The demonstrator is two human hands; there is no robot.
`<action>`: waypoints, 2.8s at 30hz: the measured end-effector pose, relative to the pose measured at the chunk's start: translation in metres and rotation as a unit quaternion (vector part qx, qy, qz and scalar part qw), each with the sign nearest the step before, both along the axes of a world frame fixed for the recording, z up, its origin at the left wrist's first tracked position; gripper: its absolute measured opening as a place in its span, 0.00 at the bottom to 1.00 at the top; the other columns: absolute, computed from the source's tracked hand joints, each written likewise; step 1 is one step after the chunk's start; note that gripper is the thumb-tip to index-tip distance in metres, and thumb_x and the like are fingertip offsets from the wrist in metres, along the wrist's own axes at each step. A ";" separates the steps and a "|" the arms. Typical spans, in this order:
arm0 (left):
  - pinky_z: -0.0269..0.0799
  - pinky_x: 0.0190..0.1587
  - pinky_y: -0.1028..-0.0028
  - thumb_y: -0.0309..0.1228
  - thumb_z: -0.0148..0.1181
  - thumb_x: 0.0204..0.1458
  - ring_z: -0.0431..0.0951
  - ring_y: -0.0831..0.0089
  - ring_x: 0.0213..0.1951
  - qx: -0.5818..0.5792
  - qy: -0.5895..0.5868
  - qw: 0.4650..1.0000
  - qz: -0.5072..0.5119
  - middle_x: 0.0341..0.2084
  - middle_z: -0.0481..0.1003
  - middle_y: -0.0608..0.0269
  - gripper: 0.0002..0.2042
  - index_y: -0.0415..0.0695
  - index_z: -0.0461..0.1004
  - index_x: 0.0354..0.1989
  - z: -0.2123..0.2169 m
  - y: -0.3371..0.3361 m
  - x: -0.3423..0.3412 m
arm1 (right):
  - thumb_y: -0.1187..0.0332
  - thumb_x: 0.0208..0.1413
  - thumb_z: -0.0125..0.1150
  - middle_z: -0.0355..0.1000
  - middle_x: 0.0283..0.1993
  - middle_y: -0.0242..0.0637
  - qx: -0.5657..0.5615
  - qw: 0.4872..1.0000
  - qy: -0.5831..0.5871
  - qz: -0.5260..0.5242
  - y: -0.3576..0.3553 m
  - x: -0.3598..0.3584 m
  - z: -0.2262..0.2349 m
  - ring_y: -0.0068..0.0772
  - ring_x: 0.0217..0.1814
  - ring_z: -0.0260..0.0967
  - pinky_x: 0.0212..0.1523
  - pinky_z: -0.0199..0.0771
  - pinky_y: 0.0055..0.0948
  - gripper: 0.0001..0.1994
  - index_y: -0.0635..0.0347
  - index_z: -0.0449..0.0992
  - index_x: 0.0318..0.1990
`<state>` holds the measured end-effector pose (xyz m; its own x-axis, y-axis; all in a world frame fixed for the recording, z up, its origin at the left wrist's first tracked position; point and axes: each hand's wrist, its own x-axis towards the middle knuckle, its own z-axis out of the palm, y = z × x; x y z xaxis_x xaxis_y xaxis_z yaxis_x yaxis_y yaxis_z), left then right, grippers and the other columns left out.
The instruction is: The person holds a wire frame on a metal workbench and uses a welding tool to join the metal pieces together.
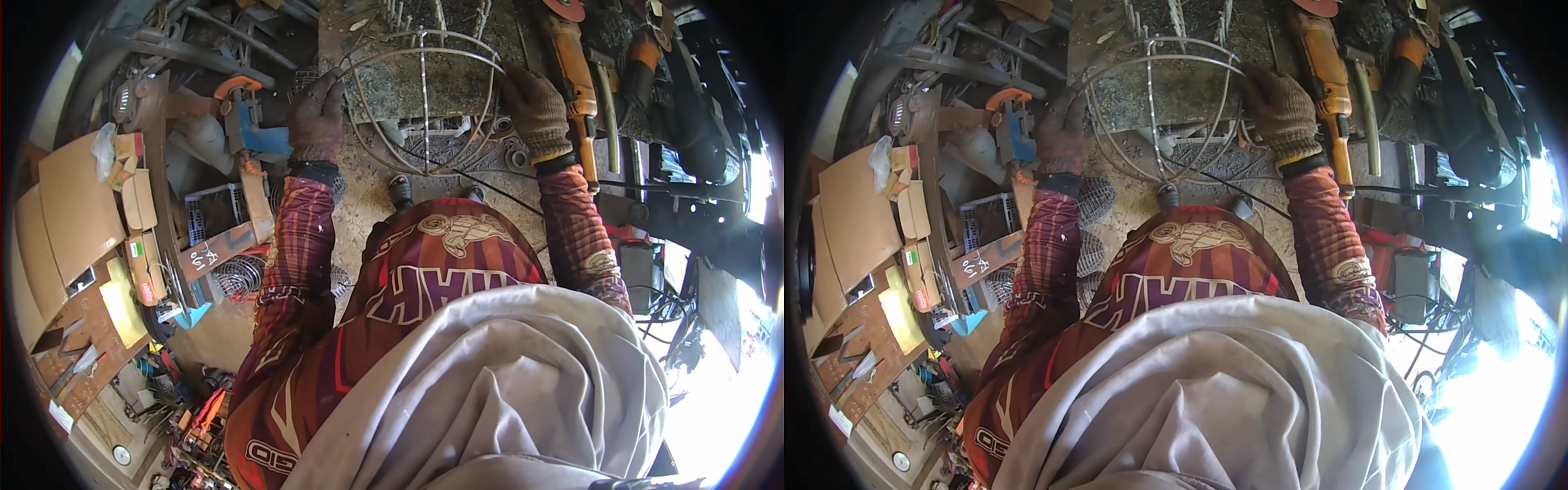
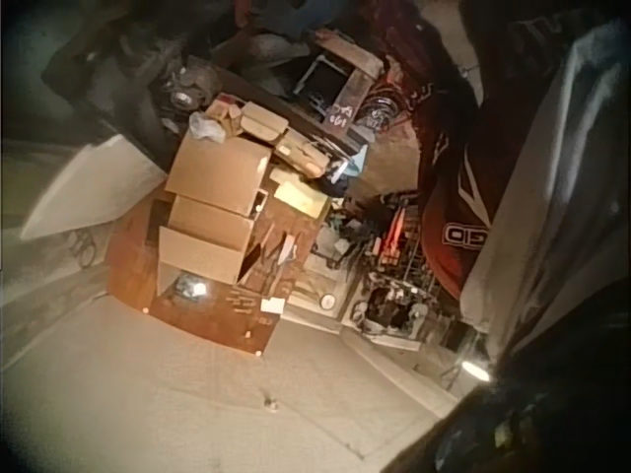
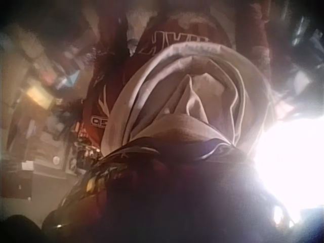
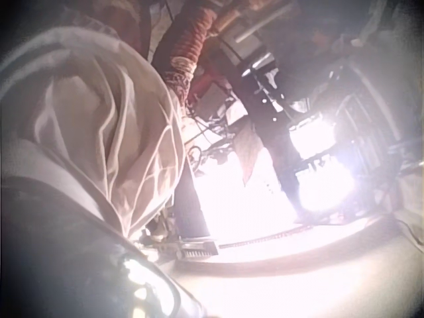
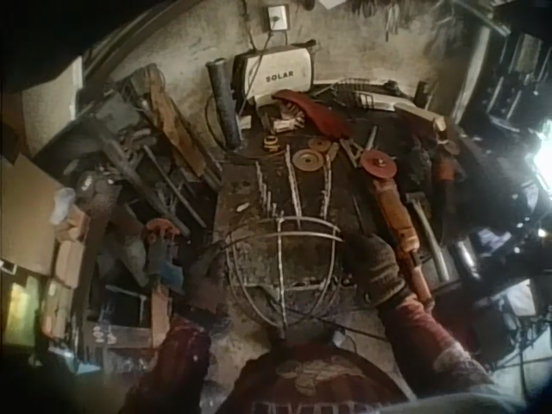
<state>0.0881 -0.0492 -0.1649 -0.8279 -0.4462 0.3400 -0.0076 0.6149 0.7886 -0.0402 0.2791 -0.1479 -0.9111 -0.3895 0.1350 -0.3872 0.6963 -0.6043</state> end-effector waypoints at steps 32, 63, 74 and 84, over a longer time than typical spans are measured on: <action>0.77 0.49 0.72 0.27 0.64 0.60 0.83 0.70 0.44 0.016 0.079 0.997 0.016 0.41 0.84 0.56 0.11 0.39 0.81 0.49 -0.019 -0.001 -0.009 | 0.47 0.66 0.51 0.79 0.47 0.48 -0.004 0.998 0.065 0.012 0.001 -0.001 -0.004 0.54 0.51 0.76 0.52 0.75 0.48 0.23 0.52 0.77 0.57; 0.79 0.44 0.66 0.22 0.69 0.50 0.83 0.57 0.41 -0.187 0.126 0.960 -0.168 0.39 0.82 0.55 0.14 0.48 0.82 0.46 0.064 0.029 -0.050 | 0.53 0.65 0.55 0.80 0.43 0.46 0.018 0.979 0.194 0.057 0.009 -0.009 -0.029 0.52 0.46 0.78 0.46 0.78 0.45 0.19 0.52 0.78 0.56; 0.79 0.44 0.66 0.22 0.69 0.51 0.83 0.58 0.40 -0.236 0.111 0.951 -0.164 0.38 0.82 0.54 0.12 0.46 0.82 0.45 0.073 0.034 -0.050 | 0.54 0.64 0.55 0.80 0.43 0.46 0.007 0.983 0.173 0.062 0.011 -0.010 -0.028 0.52 0.47 0.78 0.47 0.78 0.46 0.18 0.52 0.78 0.56; 0.79 0.44 0.66 0.24 0.69 0.52 0.83 0.58 0.41 -0.270 0.112 0.944 -0.153 0.39 0.82 0.55 0.11 0.47 0.82 0.44 0.067 0.031 -0.053 | 0.53 0.65 0.53 0.80 0.45 0.48 0.008 0.989 0.140 0.052 0.011 -0.005 -0.017 0.52 0.49 0.77 0.50 0.76 0.45 0.20 0.53 0.78 0.56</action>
<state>0.0355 -0.0186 -0.0976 -0.7707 0.0908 0.6307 0.3654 0.8738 0.3208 -0.0447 0.2902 -0.1646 -0.7937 -0.4833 0.3694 -0.6079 0.6528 -0.4520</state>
